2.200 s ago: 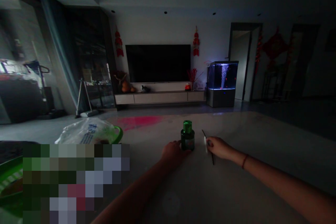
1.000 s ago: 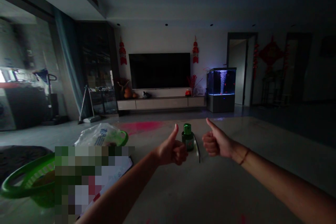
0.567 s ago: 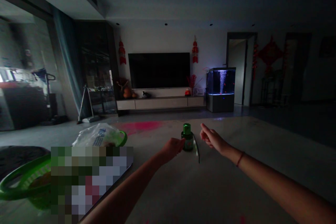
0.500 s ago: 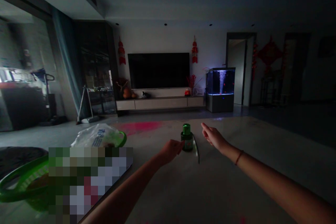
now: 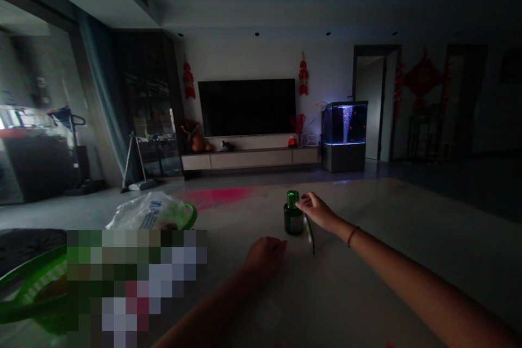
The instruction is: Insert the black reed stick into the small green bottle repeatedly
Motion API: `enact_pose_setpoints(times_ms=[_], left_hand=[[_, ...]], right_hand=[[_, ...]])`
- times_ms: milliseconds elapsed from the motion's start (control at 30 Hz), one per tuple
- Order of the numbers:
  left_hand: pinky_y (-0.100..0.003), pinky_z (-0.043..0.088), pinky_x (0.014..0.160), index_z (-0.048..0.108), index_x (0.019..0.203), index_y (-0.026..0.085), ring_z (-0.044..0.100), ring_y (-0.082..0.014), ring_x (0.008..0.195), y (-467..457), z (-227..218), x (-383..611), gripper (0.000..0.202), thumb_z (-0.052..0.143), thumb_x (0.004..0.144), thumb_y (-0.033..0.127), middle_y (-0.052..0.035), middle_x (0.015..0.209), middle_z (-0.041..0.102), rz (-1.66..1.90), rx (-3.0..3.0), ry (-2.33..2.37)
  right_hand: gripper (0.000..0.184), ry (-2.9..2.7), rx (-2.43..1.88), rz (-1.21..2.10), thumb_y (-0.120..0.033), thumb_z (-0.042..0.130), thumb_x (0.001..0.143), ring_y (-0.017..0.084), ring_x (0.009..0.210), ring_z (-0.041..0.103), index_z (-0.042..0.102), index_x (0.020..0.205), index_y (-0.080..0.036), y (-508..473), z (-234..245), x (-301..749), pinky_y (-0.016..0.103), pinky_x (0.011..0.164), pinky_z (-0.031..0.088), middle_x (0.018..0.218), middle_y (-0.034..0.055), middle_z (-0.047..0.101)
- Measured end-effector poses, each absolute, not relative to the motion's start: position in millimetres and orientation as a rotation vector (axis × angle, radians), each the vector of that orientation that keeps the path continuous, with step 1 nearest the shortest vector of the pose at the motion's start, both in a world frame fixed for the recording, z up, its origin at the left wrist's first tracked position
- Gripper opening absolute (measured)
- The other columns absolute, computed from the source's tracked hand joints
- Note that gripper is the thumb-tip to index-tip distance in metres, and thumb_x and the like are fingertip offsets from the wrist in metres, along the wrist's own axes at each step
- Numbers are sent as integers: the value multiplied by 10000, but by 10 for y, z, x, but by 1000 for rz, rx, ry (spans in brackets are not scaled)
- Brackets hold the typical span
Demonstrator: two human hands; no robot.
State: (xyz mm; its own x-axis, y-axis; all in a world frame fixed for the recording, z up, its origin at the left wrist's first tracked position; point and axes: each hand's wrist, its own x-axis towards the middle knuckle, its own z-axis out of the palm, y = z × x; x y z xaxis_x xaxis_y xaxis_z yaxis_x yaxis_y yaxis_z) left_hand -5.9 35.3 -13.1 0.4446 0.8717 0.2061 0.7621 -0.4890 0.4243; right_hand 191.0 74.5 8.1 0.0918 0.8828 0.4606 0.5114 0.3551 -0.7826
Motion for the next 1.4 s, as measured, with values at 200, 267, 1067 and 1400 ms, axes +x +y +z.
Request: enact_pose_setpoints(times_ms=[200,267,1067,1400], left_hand=[[-229,214,483,416,497,169,350,-87,438,339,-128,-66,430,286,807,437,41,452,358,592,2438,1378],[-229,226,489,448,509,166,369,-91,446,332,-117,-69,440,281,806,444,37,458,380,577,2395,1381],[-232,226,483,444,457,176,378,-101,426,324,-139,-71,436,347,777,454,36,418,394,690,2287,1360],[-212,307,512,557,704,175,467,-111,508,428,-129,-14,324,378,796,427,1,609,542,949,1883,1293]], right_hand=[[436,-1488,-1166,585,-413,569,660,145,817,547,379,964,-165,924,22,1793,298,752,429,924,66,521],[485,-1464,-1131,617,-407,589,647,146,812,554,357,1005,-176,967,7,1751,304,740,439,928,62,529],[396,-1598,-1116,505,-464,638,590,153,668,568,576,780,-123,914,173,1801,253,573,429,729,52,618],[402,-1569,-1027,584,-426,652,588,138,649,551,599,829,-109,589,651,1871,257,598,407,747,50,622]])
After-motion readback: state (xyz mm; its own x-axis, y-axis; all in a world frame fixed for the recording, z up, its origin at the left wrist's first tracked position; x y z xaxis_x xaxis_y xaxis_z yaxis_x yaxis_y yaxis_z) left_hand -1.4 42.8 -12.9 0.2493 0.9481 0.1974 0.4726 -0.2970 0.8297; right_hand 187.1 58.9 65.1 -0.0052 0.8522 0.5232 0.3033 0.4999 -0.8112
